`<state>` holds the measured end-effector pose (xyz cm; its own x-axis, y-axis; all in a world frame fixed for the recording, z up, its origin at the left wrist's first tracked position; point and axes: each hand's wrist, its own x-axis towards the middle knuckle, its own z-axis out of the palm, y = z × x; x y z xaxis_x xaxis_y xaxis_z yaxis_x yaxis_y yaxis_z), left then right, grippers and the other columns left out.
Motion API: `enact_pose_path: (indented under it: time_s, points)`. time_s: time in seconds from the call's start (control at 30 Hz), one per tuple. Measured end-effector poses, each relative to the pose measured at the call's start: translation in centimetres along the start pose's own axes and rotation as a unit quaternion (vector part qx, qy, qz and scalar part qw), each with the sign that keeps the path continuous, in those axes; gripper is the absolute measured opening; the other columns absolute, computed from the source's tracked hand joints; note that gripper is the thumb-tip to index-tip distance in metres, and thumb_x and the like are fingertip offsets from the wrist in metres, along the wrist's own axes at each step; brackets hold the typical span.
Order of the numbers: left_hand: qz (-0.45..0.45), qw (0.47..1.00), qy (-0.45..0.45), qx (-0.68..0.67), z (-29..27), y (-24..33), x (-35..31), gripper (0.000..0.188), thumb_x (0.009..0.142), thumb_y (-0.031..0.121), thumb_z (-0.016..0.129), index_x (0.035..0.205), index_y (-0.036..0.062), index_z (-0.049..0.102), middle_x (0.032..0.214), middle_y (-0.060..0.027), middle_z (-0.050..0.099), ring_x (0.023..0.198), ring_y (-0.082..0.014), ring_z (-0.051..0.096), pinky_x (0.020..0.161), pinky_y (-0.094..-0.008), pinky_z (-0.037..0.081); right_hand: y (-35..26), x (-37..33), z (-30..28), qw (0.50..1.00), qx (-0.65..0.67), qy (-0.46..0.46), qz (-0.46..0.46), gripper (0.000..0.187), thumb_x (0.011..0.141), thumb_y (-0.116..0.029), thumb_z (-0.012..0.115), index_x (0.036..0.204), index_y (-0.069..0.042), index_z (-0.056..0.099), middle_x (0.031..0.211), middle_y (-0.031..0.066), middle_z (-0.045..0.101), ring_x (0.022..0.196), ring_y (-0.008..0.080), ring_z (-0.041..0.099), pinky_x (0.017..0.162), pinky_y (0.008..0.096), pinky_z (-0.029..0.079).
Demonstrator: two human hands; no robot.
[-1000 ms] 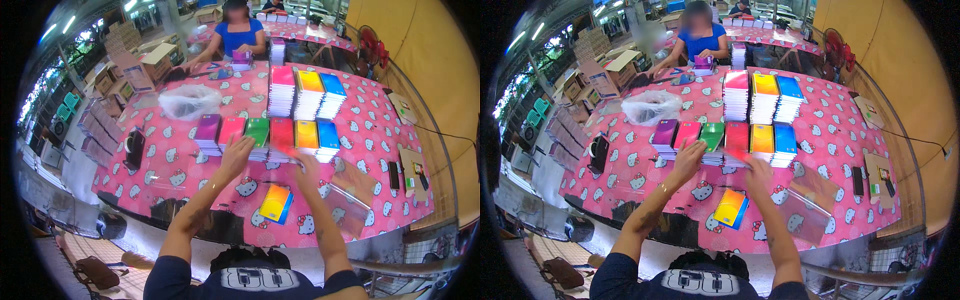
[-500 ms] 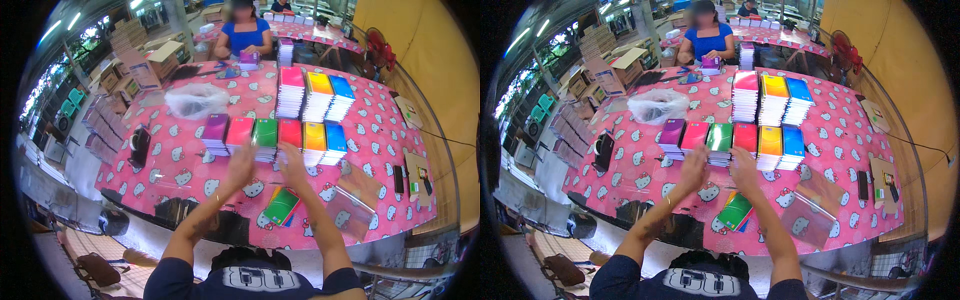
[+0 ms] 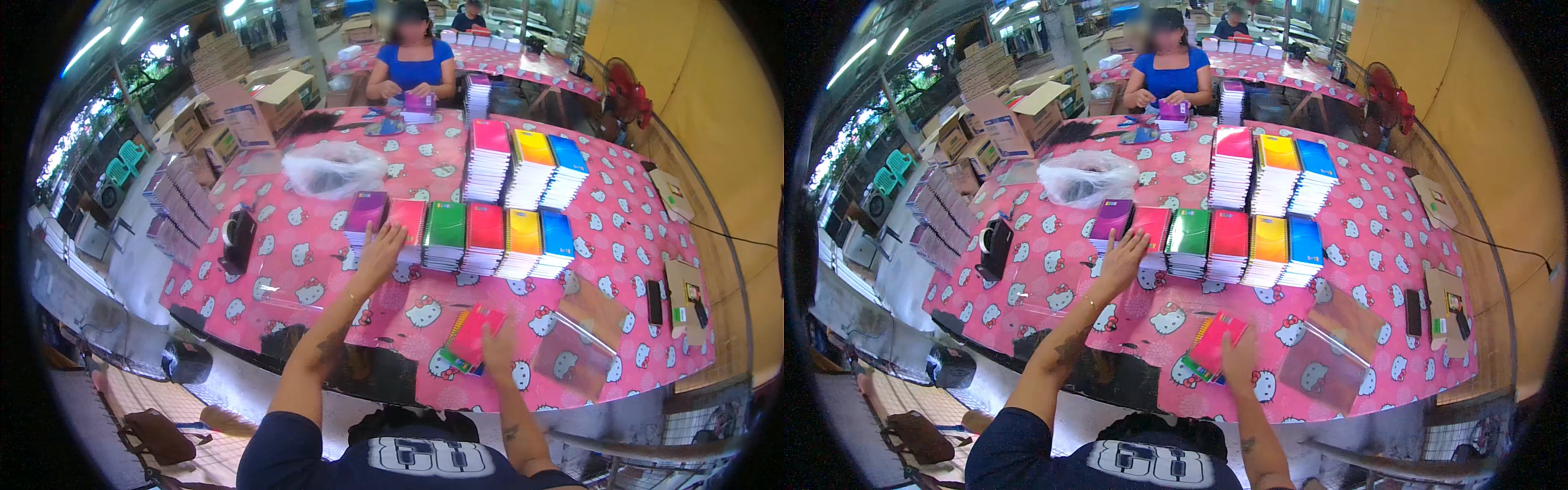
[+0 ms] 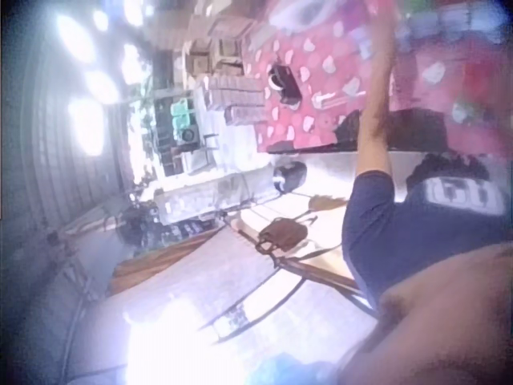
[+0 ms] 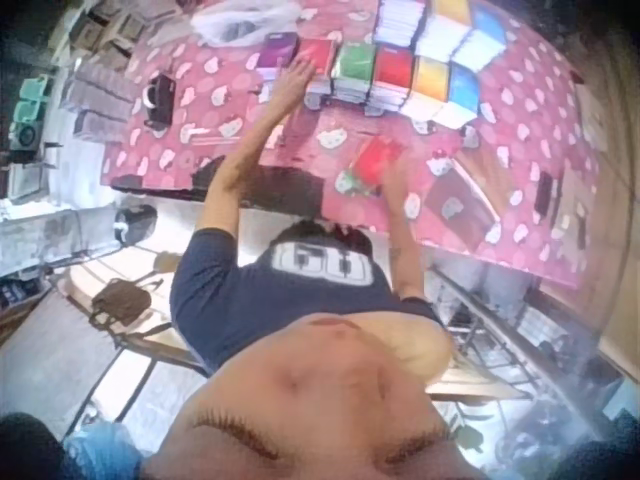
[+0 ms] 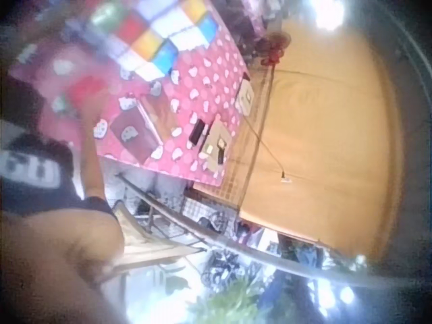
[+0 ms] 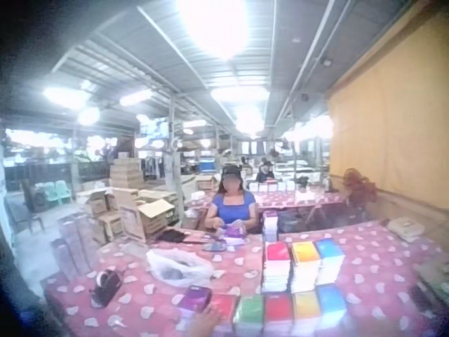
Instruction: The person places small colorful notebooks into clear plastic bags and seals them using tape from a dispenser.
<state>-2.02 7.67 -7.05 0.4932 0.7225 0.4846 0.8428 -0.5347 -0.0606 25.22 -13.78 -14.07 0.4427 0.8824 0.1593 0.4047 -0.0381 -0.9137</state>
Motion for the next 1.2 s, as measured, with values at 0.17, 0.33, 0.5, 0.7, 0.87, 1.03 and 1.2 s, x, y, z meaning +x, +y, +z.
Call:
enact_pose_path:
  time_s: [0.17, 0.33, 0.5, 0.7, 0.87, 1.03, 1.2]
  points:
    - [0.009, 0.999, -0.022, -0.035, 1.2, 1.9, -1.1, 0.047, 0.093, 0.009, 0.054, 0.141, 0.0057, 0.051, 0.148, -0.0136, 0.051, 0.14, -0.0299, 0.044, 0.119, -0.0577, 0.022, 3.7, -2.1, 0.3, 0.951, -0.306, -0.019, -0.041, 0.063, 0.096, -0.041, 0.057, 0.15, -0.012, 0.041, 0.146, 0.0206, 0.045, 0.135, 0.0363, 0.041, 0.112, 0.058, 0.022]
    - [-0.096, 0.994, -0.043, 0.005, -0.2, 3.3, 1.0, 0.059, 0.087, 0.003, 0.053, 0.145, 0.0049, 0.044, 0.152, -0.0172, 0.044, 0.143, -0.0331, 0.039, 0.119, -0.0555, 0.024, 3.3, -0.7, -0.9, 0.965, -0.254, -0.05, -0.05, 0.06, 0.095, -0.04, 0.06, 0.147, -0.013, 0.046, 0.142, 0.0155, 0.05, 0.135, 0.0332, 0.042, 0.112, 0.0567, 0.022]
    - [0.111, 0.979, 0.035, -0.17, -0.5, 14.0, 5.5, 0.059, 0.086, 0.006, 0.056, 0.145, 0.004, 0.044, 0.149, -0.0186, 0.047, 0.143, -0.0336, 0.04, 0.119, -0.0547, 0.025, 3.5, -1.3, -0.5, 0.967, -0.241, -0.007, -0.076, 0.059, 0.095, -0.039, 0.06, 0.145, -0.011, 0.047, 0.14, 0.0157, 0.052, 0.134, 0.0318, 0.043, 0.112, 0.0554, 0.022]
    - [0.133, 0.981, 0.053, -0.132, 0.4, 15.6, 7.3, 0.043, 0.087, 0.007, 0.055, 0.13, 0.0033, 0.059, 0.117, -0.0126, 0.068, 0.113, -0.0305, 0.063, 0.108, -0.0478, 0.04, 4.2, -1.6, -0.2, 0.976, -0.199, 0.035, -0.086, 0.056, 0.096, -0.036, 0.06, 0.144, -0.009, 0.048, 0.138, 0.0152, 0.053, 0.131, 0.0307, 0.046, 0.113, 0.0516, 0.023]
    - [0.132, 0.976, -0.038, -0.17, -10.4, 18.7, 2.4, 0.024, 0.086, 0.017, 0.062, 0.104, 0.0019, 0.067, 0.101, -0.0164, 0.07, 0.086, -0.0298, 0.068, 0.068, -0.0444, 0.052, 3.7, -1.5, -0.5, 0.975, -0.202, 0.031, -0.083, 0.054, 0.094, -0.033, 0.062, 0.141, -0.009, 0.05, 0.135, 0.0132, 0.056, 0.131, 0.0311, 0.047, 0.113, 0.051, 0.025]
    - [0.084, 0.946, -0.276, -0.146, -0.3, 21.2, -1.1, 0.034, 0.09, 0.036, 0.06, 0.089, 0.0025, 0.068, 0.088, -0.0223, 0.07, 0.076, -0.0381, 0.067, 0.064, -0.0498, 0.052, 5.2, -1.0, 0.3, 0.983, -0.175, 0.007, -0.06, 0.046, 0.093, -0.019, 0.058, 0.138, -0.008, 0.053, 0.133, 0.0151, 0.058, 0.128, 0.0316, 0.049, 0.111, 0.0506, 0.029]
    - [0.031, 0.955, -0.201, -0.214, -1.0, 20.8, 0.8, 0.034, 0.095, 0.031, 0.058, 0.088, 0.0, 0.071, 0.088, -0.0244, 0.07, 0.079, -0.0403, 0.069, 0.069, -0.0537, 0.054, 2.4, 7.7, -3.1, 0.944, -0.257, 0.153, -0.141, 0.059, 0.085, -0.005, 0.056, 0.143, -0.006, 0.047, 0.138, 0.0164, 0.053, 0.13, 0.0387, 0.046, 0.105, 0.0553, 0.037]
